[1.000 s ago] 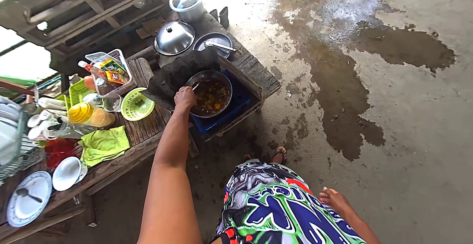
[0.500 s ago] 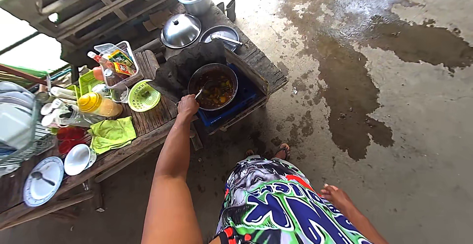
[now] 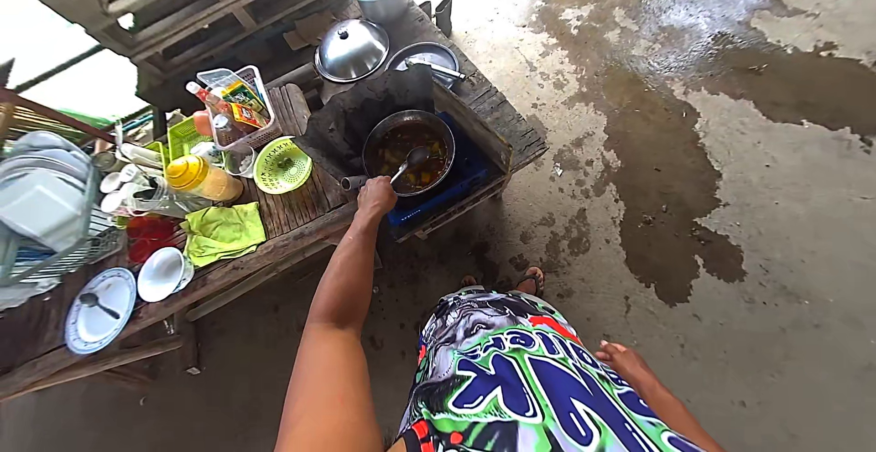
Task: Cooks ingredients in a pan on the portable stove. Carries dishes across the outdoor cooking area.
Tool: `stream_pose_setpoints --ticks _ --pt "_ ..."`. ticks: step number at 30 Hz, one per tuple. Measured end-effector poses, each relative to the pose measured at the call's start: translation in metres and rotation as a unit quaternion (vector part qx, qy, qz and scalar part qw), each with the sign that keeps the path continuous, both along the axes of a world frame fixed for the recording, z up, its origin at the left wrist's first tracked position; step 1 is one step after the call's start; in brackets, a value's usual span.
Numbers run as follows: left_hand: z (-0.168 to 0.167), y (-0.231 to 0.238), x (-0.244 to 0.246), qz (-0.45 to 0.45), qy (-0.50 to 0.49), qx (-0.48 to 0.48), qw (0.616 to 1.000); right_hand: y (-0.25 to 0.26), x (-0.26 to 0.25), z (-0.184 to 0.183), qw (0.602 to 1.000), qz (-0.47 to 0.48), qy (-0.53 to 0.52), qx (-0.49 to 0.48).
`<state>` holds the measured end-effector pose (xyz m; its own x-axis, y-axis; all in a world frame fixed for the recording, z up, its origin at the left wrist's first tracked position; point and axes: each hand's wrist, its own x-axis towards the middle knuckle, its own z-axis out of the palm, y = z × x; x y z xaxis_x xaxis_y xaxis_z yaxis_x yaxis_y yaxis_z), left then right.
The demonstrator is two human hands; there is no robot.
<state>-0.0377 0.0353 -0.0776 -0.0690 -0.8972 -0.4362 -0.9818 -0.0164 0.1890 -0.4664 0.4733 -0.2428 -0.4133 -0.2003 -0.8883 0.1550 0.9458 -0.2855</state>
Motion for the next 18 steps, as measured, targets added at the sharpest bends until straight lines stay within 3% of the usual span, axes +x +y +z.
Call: stream_pose_setpoints --ticks 10,15,18 --pt "-0.017 -0.005 -0.012 0.012 0.014 -0.005 1.0 -0.001 0.007 -0.007 1.0 -0.011 -0.001 -0.025" --pt "-0.013 0.008 -0.013 0.037 0.059 -0.108 0.992 0.009 0.013 0.003 1.0 -0.015 -0.003 -0.007" --pt "-0.025 0.009 -0.016 0.012 0.037 -0.068 0.997 0.017 0.01 -0.001 1.0 -0.009 -0.005 0.006"
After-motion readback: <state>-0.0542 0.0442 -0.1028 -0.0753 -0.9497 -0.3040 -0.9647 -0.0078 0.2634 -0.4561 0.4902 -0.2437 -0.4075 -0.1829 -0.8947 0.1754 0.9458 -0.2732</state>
